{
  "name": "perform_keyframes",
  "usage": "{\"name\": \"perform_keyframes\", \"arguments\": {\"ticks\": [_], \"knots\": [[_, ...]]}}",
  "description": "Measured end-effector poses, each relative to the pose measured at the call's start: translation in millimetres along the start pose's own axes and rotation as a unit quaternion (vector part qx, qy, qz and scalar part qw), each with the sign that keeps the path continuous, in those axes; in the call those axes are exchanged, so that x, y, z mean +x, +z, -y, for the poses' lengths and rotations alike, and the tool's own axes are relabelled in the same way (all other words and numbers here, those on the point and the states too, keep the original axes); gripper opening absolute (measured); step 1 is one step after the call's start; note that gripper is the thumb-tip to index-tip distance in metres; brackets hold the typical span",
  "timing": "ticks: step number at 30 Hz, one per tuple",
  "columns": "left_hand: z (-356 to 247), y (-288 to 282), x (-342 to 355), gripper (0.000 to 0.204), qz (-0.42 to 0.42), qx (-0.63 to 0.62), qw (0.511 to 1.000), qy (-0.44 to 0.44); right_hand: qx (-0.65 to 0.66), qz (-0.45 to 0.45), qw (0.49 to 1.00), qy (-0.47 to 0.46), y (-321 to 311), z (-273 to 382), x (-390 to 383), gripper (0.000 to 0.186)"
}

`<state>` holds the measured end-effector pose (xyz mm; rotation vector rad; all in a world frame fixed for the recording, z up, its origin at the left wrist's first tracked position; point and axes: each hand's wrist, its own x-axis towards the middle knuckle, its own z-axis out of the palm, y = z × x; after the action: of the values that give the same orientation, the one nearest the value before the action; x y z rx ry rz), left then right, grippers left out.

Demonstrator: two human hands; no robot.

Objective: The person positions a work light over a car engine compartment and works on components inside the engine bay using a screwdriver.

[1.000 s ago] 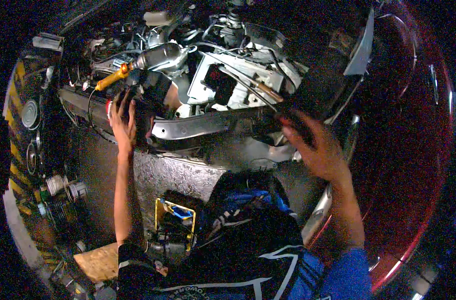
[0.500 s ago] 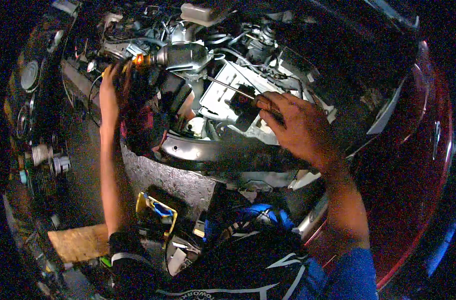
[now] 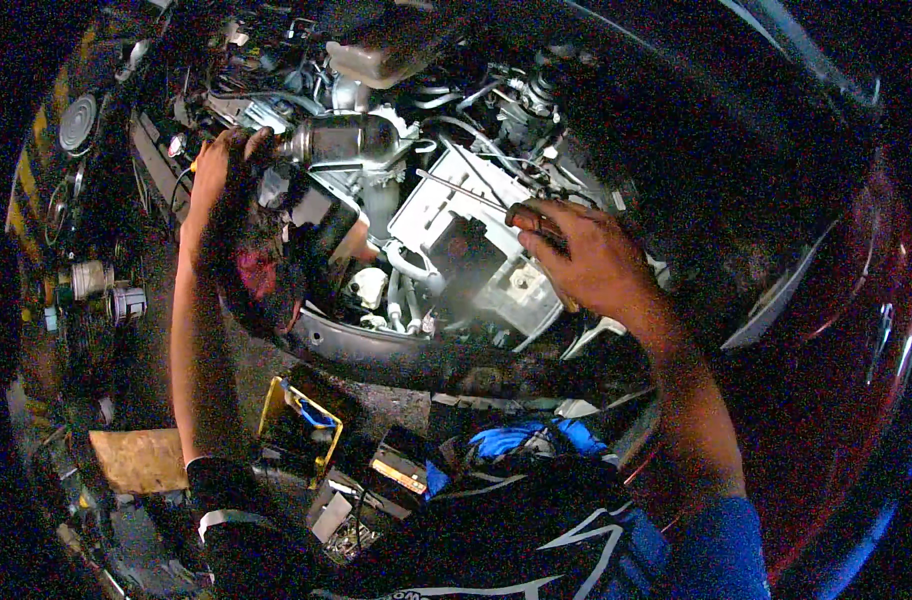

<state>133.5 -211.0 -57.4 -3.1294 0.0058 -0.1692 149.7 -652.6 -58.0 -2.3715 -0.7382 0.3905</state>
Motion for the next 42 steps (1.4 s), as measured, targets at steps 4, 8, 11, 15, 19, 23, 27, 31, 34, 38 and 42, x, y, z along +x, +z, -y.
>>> {"name": "perform_keyframes", "arguments": {"ticks": [4, 8, 11, 15, 19, 23, 27, 31, 34, 38, 42], "knots": [[33, 8, 3, 0.033, -0.045, 0.107, 0.993, 0.034, 0.016, -0.004, 1.000, 0.012, 0, -6, 10, 0.031], [77, 10, -15, 0.025, -0.204, 0.143, 0.968, 0.013, 0.045, 0.000, 0.999, -0.004, 3, -10, 19, 0.034], [73, 16, -32, 0.023, -0.171, 0.167, 0.969, -0.062, 0.059, -0.011, 0.998, 0.000, 8, -16, 23, 0.037], [50, 22, -45, 0.023, -0.187, 0.128, 0.970, -0.092, 0.032, 0.028, 0.998, 0.040, 9, -15, 31, 0.038], [31, 12, -49, 0.026, -0.173, 0.095, 0.976, -0.096, -0.005, 0.059, 0.998, 0.010, 14, -5, 52, 0.034], [4, 0, -48, 0.025, -0.257, 0.024, 0.958, -0.125, -0.080, 0.085, 0.993, -0.012, 22, 11, 81, 0.033], [-51, -6, -72, 0.028, -0.257, -0.054, 0.955, -0.137, -0.118, 0.079, 0.989, -0.048, 41, 21, 113, 0.029], [-75, 3, -95, 0.025, -0.226, -0.057, 0.962, -0.142, -0.144, 0.109, 0.978, -0.101, 57, 28, 138, 0.023], [-70, 10, -105, 0.022, -0.241, -0.189, 0.927, -0.214, -0.269, 0.124, 0.932, -0.209, 67, 30, 150, 0.026], [-69, 12, -102, 0.021, -0.244, -0.144, 0.935, -0.213, -0.406, 0.129, 0.883, -0.196, 89, 43, 148, 0.027], [-68, 15, -103, 0.020, -0.267, -0.130, 0.927, -0.230, -0.436, 0.064, 0.847, -0.297, 91, 43, 142, 0.031]]}}
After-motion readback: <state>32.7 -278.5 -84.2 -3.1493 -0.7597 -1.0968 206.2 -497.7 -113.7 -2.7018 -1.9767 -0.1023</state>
